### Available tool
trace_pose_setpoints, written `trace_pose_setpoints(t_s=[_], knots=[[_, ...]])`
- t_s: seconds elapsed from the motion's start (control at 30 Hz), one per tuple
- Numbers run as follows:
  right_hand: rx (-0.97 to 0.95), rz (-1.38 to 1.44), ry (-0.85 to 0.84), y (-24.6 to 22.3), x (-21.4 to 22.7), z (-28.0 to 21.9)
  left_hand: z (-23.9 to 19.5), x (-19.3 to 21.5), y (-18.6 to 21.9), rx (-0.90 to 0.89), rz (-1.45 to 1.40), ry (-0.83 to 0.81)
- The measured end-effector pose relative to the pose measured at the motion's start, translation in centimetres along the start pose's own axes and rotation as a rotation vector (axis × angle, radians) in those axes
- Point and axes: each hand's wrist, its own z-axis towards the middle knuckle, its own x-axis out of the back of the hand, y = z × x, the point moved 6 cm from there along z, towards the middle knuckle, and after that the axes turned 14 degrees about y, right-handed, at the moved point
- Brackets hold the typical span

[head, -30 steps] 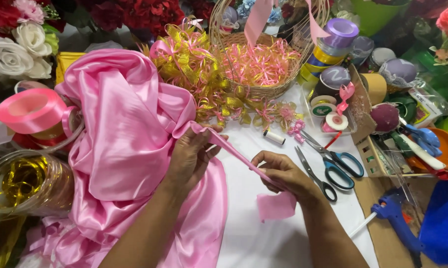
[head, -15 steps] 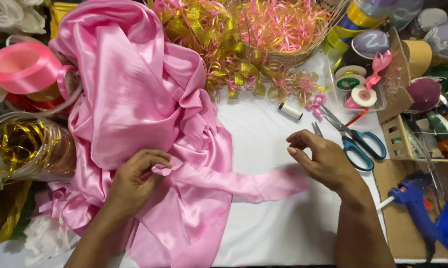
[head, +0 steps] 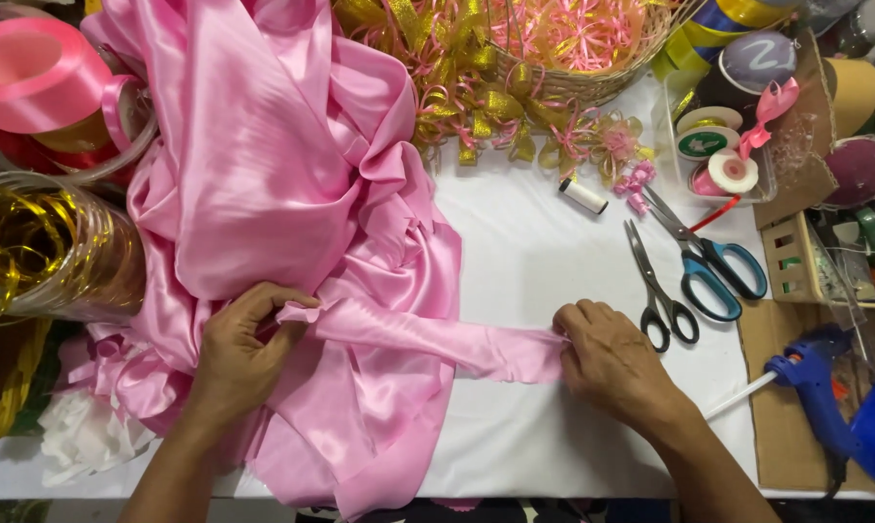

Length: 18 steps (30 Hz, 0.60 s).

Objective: The person cuts a strip from a large piece of pink satin fabric using scissors. They then fold the cut strip and roll it into a tight spiral shape with their hands.

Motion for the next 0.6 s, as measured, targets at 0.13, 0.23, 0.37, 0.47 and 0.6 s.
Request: trace_pose_setpoints(t_s=[0.13,0.23,0.37,0.47,0.6], knots=[[0.017,-0.010,0.054,1.2,0.3,0.4,0.1,0.2,0.6,-0.011,-0.118,-0.003],[0.147,-0.106,0.420,1.0,4.1,0.6,-0.3,0.8,1.4,-0.099,-0.173,0.041],[0.183,-0.156,0.656,2.0,5.1,-1.7,-2.0,0.2,1.9,-0.367,-0.027,-0.032],[0.205,-0.175,0.585,1.8,3.9,-2.9,-3.3,-1.0,1.4,-0.549,0.126,-0.081],[0.209,-0.121,0.522,1.8,3.1,-4.3,-5.1,-1.9,0.8,-0.676,0.291,-0.134]])
